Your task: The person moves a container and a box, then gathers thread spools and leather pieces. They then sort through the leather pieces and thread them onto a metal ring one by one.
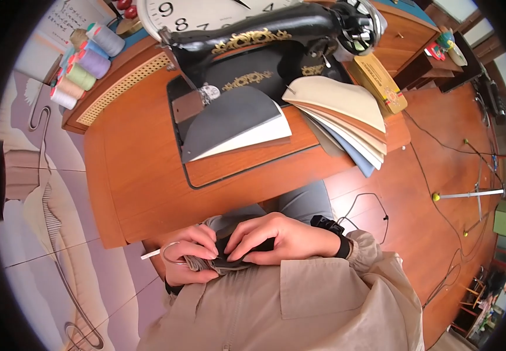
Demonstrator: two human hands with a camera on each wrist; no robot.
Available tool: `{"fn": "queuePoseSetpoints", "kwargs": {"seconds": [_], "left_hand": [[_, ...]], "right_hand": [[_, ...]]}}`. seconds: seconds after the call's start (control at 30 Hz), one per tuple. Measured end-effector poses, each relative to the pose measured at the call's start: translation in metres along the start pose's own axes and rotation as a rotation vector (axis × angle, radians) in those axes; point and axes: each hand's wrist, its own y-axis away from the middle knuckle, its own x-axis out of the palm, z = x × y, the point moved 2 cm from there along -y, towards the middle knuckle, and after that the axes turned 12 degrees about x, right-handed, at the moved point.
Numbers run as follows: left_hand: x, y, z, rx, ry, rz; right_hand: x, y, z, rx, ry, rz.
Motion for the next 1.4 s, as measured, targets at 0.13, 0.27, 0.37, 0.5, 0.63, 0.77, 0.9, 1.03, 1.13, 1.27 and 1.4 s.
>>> {"fn": "queuePoseSetpoints", "kwargs": {"seconds": [0.13, 0.27, 0.37, 0.5, 0.63, 0.77, 0.9, 1.03, 1.13, 1.27, 1.4], "left_hand": [[-0.021, 0.003, -0.013, -0.036, -0.009, -0.037], [-0.04, 0.015, -0.025, -0.086, 0.024, -0.13], [-0.048, 0.022, -0.032, -0.088, 0.016, -0.161], [-0.051, 0.025, -0.03, -0.07, 0.026, -0.194], [-0.047, 0.026, -0.029, -0.067, 0.033, -0.196], [-0.04, 0.025, -0.028, -0.063, 0.03, -0.184], [-0.031, 0.021, -0.026, -0.049, 0.029, -0.177], [-0.02, 0.014, -0.024, -0.047, 0.016, -0.161], [-0.012, 0.009, -0.021, -0.036, 0.017, -0.146], [-0.001, 0.005, -0.024, -0.053, -0.004, -0.123], [0.01, 0.001, -0.032, -0.065, -0.076, -0.085]], "right_hand": [[0.005, -0.024, 0.006, -0.019, 0.003, 0.055], [0.013, -0.051, 0.012, -0.062, 0.021, 0.102], [0.019, -0.065, 0.012, -0.067, 0.002, 0.149], [0.022, -0.067, 0.011, -0.058, 0.034, 0.142], [0.024, -0.06, 0.012, -0.068, 0.045, 0.12], [0.026, -0.051, 0.011, -0.061, 0.04, 0.102], [0.024, -0.038, 0.012, -0.061, 0.051, 0.075], [0.021, -0.023, 0.009, -0.043, 0.054, 0.052], [0.019, -0.013, 0.005, -0.082, 0.06, 0.027], [0.017, -0.002, 0.002, -0.15, 0.072, 0.018], [0.018, 0.01, 0.0, -0.199, 0.089, 0.017]]}}
